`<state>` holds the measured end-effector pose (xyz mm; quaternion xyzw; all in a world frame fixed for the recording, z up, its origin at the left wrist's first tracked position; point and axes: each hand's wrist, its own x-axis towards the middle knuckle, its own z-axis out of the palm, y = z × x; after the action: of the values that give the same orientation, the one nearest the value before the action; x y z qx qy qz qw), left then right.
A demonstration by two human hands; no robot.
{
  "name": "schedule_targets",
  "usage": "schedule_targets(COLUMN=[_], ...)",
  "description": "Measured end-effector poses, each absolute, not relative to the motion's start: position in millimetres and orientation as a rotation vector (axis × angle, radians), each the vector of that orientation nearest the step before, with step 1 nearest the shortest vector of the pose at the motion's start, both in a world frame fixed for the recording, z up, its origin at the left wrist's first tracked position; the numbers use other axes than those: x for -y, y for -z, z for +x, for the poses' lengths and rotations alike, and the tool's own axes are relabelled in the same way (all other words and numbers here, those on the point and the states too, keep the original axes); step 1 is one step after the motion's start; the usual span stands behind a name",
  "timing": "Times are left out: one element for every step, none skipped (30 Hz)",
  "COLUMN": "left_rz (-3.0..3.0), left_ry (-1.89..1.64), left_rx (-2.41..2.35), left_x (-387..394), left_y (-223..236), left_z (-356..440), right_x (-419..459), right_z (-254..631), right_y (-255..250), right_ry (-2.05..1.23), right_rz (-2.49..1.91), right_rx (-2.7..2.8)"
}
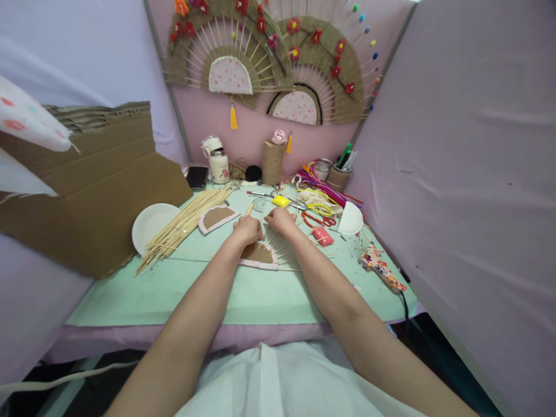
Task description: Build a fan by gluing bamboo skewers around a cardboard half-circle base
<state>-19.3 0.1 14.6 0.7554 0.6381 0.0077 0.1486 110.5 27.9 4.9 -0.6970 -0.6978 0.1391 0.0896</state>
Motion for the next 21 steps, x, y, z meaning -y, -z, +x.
schedule_targets(left_rz=[2.173, 2.174, 2.175, 2.175, 2.176, 2.176, 2.175, 2.173, 2.171, 2.169, 2.167, 2.166, 2.165, 2.165, 2.164, 2.163, 2.162, 2.161, 2.16, 2.159, 2.157], left_ry=[-0.023, -0.022, -0.021, -0.02, -0.019, -0.019, -0.017, -0.015, -0.012, -0.009, -0.007, -0.007, -0.008, -0.009, -0.01, -0.011, -0.011, -0.012, -0.013, -0.014, -0.016], left_rx=[-1.834, -1.833, -1.832, -1.833, -1.836, -1.838, -1.842, -1.845, -1.848, -1.849, -1.849, -1.848, -1.848, -1.847, -1.846, -1.846, -1.846, -1.847, -1.848, -1.849, -1.851], left_x=[-0.3, -0.3, -0.3, -0.1, 0.2, 0.7, 1.1, 1.7, 2.2, 2.6, 3.0, 3.2, 3.2, 3.1, 2.8, 2.5, 2.2, 1.9, 1.7, 1.6, 1.6], left_y=[-14.2, -13.9, -13.8, -13.9, -14.2, -14.7, -15.4, -16.1, -16.9, -17.7, -18.2, -18.6, -18.8, -18.8, -18.6, -18.3, -17.9, -17.6, -17.3, -17.1, -17.0], left_z=[-19.5, -19.6, -19.6, -19.6, -19.5, -19.4, -19.3, -19.1, -18.9, -18.7, -18.5, -18.4, -18.2, -18.2, -18.1, -18.1, -18.1, -18.2, -18.3, -18.4, -18.4], right_x=[-27.8, -27.8, -27.7, -27.6, -27.6, -27.7, -27.8, -28.0, -28.2, -28.4, -28.5, -28.6, -28.6, -28.4, -28.2, -27.8, -27.4, -27.0, -26.5, -26.1, -25.9], right_z=[110.5, 110.5, 110.5, 110.5, 110.5, 110.4, 110.4, 110.3, 110.2, 110.2, 110.1, 110.1, 110.2, 110.2, 110.3, 110.3, 110.3, 110.3, 110.2, 110.1, 110.0], right_y=[-4.8, -4.9, -4.9, -5.0, -5.1, -5.2, -5.3, -5.3, -5.3, -5.2, -5.1, -5.0, -5.0, -4.9, -5.0, -5.2, -5.5, -5.8, -6.2, -6.6, -6.9], right_ry=[-0.413, -0.412, -0.411, -0.41, -0.41, -0.409, -0.409, -0.41, -0.411, -0.412, -0.413, -0.413, -0.412, -0.412, -0.412, -0.412, -0.412, -0.414, -0.415, -0.415, -0.416], right_rz=[-2.073, -2.073, -2.072, -2.072, -2.072, -2.073, -2.074, -2.075, -2.076, -2.077, -2.077, -2.078, -2.078, -2.078, -2.078, -2.078, -2.079, -2.081, -2.082, -2.083, -2.083], right_rx=[2.075, 2.075, 2.075, 2.075, 2.075, 2.076, 2.076, 2.076, 2.076, 2.077, 2.077, 2.077, 2.078, 2.078, 2.079, 2.08, 2.08, 2.08, 2.08, 2.08, 2.08])
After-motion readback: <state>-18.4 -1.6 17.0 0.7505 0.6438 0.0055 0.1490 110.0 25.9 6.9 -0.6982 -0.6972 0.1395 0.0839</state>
